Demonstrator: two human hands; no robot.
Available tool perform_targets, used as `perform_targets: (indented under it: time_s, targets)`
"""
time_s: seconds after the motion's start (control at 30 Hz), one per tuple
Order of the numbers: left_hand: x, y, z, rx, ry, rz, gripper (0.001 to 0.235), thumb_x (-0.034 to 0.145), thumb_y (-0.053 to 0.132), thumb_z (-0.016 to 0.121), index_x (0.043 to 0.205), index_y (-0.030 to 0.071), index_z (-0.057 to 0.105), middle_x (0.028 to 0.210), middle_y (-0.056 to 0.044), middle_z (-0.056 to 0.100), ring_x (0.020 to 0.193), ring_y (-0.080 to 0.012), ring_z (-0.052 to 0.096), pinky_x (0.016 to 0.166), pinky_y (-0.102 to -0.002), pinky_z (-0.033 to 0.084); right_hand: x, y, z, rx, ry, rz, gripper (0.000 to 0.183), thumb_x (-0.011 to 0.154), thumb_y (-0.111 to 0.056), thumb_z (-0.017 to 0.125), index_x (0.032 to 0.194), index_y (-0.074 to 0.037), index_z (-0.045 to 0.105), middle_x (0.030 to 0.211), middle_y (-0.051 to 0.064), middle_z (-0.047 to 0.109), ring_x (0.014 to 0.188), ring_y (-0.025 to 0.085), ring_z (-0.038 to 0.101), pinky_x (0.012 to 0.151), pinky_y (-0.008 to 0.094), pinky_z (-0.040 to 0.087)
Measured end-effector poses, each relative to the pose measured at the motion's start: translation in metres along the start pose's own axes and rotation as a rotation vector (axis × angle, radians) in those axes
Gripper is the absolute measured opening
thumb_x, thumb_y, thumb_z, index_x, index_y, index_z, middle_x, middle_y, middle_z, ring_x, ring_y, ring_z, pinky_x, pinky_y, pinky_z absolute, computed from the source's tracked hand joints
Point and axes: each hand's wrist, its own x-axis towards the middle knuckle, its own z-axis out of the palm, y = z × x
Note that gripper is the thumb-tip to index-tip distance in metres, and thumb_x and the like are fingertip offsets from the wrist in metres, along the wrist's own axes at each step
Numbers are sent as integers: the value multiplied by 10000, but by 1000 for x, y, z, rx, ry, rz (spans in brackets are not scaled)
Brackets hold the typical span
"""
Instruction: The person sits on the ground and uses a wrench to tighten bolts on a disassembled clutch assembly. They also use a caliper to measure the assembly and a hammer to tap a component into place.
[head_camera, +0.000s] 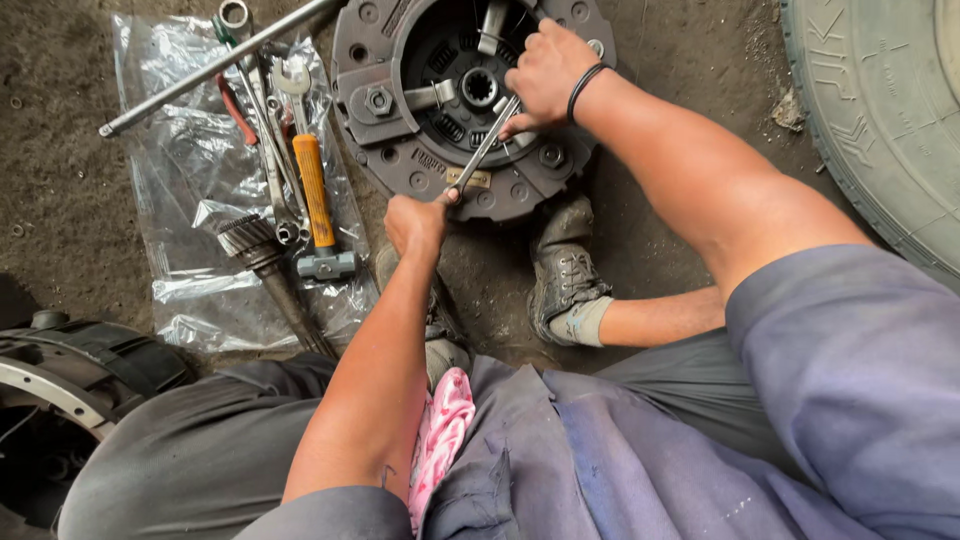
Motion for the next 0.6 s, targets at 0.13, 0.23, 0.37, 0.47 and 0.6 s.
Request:
perform_targets:
  time_s: [0.13,0.23,0.37,0.47,0.6]
  targets:
    - [-4,0,-2,23,29,18,672,632,552,940,865,-42,730,965,-249,739,905,-402,720,801,-492,560,-5,-6,0,-25,1,38,766,848,-885,545,882,-153,771,804,49,729,923,217,604,934,382,372]
    - [-5,1,-3,34,5,6,676,649,564,928,875,-42,732,964,-241,745,898,-387,728,795,-488,564,-6,-9,4,-29,39,63,739,831,-871,563,872,-163,769,775,49,719,902,213,593,937,390,366]
    - [-3,3,-5,48,-24,-4,682,655,574,921,880,-44,741,960,-233,752,897,-378,734,795,-484,565,-7,-11,8,-46,47,89,744,796,-881,566,865,-169,768,763,53,715,900,221,584,931,400,362]
    - [0,0,-5,51,18,45,703,636,581,936,891,-42,732,954,-244,739,902,-391,717,788,-489,558,-16,-13,12,-27,69,105,778,827,-897,545,889,-155,771,796,54,726,928,237,591,947,409,366]
    - [8,-2,-7,53,-55,25,701,654,584,923,880,-55,743,968,-244,746,890,-384,734,798,-485,565,-22,-19,19,35,4,180,801,833,-885,544,916,-124,780,828,89,738,977,265,613,1022,458,346]
